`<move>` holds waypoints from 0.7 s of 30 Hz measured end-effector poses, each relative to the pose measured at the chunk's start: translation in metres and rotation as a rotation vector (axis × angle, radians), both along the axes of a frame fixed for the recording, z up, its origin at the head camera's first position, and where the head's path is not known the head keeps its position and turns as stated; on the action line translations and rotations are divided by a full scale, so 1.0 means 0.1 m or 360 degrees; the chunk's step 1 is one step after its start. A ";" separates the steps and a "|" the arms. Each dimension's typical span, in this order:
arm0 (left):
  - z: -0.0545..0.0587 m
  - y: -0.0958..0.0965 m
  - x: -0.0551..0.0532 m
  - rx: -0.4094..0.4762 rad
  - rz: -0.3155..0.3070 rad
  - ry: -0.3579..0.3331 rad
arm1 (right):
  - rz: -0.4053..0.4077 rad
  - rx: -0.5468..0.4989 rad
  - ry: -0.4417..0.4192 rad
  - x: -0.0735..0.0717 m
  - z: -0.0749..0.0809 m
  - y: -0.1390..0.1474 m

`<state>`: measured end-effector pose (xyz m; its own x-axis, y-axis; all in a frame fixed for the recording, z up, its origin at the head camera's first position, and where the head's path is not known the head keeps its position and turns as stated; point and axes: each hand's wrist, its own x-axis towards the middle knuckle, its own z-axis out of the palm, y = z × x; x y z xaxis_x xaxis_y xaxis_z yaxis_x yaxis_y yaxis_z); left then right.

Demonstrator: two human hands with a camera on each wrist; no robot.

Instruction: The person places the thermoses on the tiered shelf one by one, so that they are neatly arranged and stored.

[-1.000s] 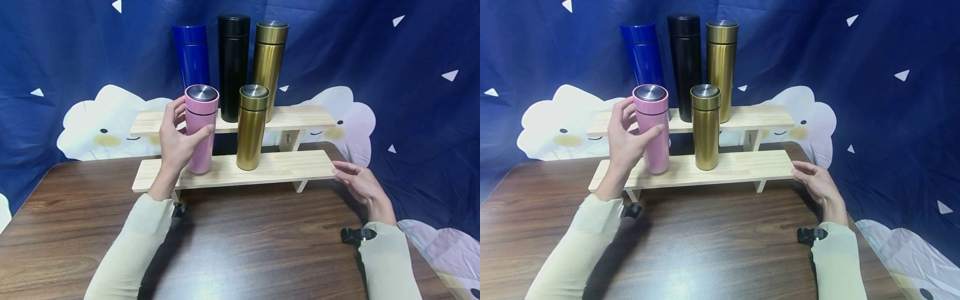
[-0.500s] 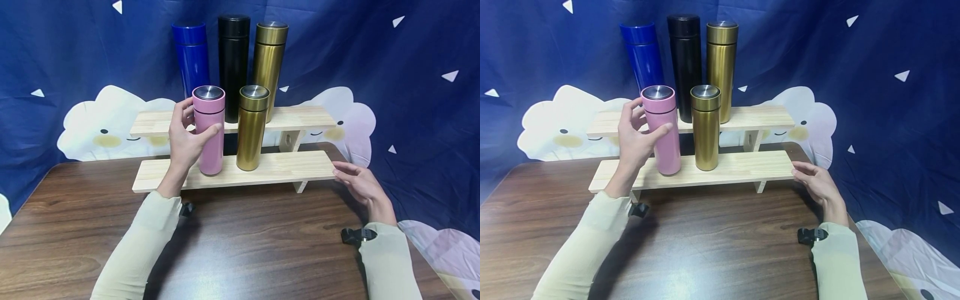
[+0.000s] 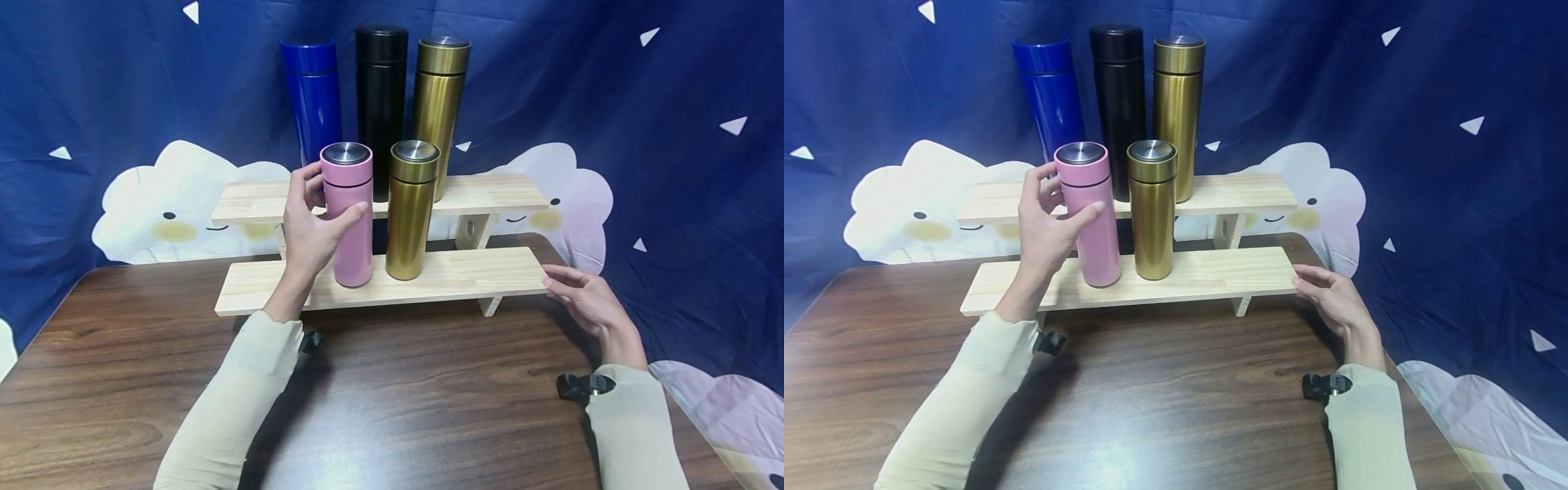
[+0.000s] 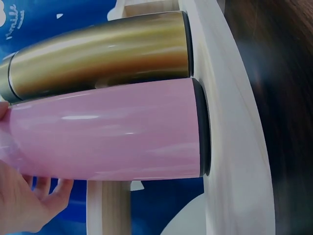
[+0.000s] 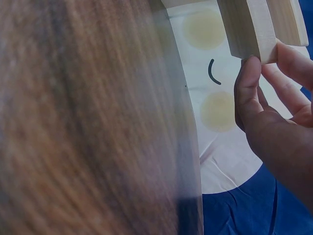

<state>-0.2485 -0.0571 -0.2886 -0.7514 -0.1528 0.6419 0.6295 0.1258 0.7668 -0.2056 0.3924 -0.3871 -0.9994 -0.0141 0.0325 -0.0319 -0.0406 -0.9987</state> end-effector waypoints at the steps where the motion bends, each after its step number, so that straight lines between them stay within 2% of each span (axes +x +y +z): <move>1: 0.00 0.00 0.00 -0.0006 0.0008 -0.0005 | 0.0002 -0.0008 0.0000 0.00 0.00 0.00; 8: 0.01 0.02 -0.01 -0.0013 0.0041 -0.0054 | 0.0027 -0.0061 0.0011 0.00 -0.01 0.01; 21: 0.00 0.02 -0.04 -0.0009 0.0029 0.0006 | 0.0001 -0.0034 -0.0016 0.00 0.00 0.01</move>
